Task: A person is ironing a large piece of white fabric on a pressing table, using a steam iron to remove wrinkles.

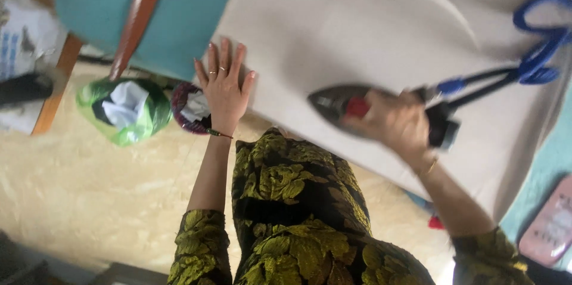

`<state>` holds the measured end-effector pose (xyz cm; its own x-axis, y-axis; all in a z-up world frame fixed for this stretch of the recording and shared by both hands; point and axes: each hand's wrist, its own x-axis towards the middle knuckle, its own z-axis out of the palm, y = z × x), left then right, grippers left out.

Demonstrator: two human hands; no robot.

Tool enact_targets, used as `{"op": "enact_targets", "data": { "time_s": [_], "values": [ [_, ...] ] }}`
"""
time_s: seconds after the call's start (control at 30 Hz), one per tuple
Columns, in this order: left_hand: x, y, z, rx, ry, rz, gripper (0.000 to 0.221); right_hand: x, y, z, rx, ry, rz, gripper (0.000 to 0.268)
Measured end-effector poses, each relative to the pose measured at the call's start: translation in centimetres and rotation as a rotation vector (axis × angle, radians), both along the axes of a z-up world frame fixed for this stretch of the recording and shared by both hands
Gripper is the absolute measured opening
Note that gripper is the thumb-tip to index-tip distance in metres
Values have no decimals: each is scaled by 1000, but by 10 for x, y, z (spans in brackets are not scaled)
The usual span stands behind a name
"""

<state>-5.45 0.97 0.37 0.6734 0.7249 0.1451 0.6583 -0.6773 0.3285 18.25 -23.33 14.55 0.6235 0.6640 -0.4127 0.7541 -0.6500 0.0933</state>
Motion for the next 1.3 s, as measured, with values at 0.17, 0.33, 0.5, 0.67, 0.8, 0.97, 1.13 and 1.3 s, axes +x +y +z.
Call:
{"op": "enact_targets", "data": {
  "time_s": [0.17, 0.33, 0.5, 0.67, 0.8, 0.97, 1.13, 1.3],
  "values": [
    [-11, 7, -4, 104, -115, 45, 54, -41, 22, -4, 408, -323, 679, 61],
    [-9, 16, 0, 82, -137, 66, 43, -9, 104, -16, 443, -407, 644, 66],
    [-14, 18, -12, 83, -133, 76, 42, 37, 168, -34, 437, -338, 519, 61],
    [-31, 8, -29, -59, -355, 303, 53, 9, 154, -13, 349, -139, 427, 69],
    [-40, 7, -36, -92, -425, 275, 49, -42, 116, -1, 237, -175, 488, 71],
    [-34, 8, -44, -69, -594, 309, 46, -57, 119, -12, 597, -253, 717, 59],
    [-34, 9, -41, -30, -523, 314, 45, -28, 198, -41, 610, -378, 645, 55],
    [-37, 9, -38, 37, -449, 326, 44, -3, 242, -62, 701, -372, 538, 62]
  ]
}}
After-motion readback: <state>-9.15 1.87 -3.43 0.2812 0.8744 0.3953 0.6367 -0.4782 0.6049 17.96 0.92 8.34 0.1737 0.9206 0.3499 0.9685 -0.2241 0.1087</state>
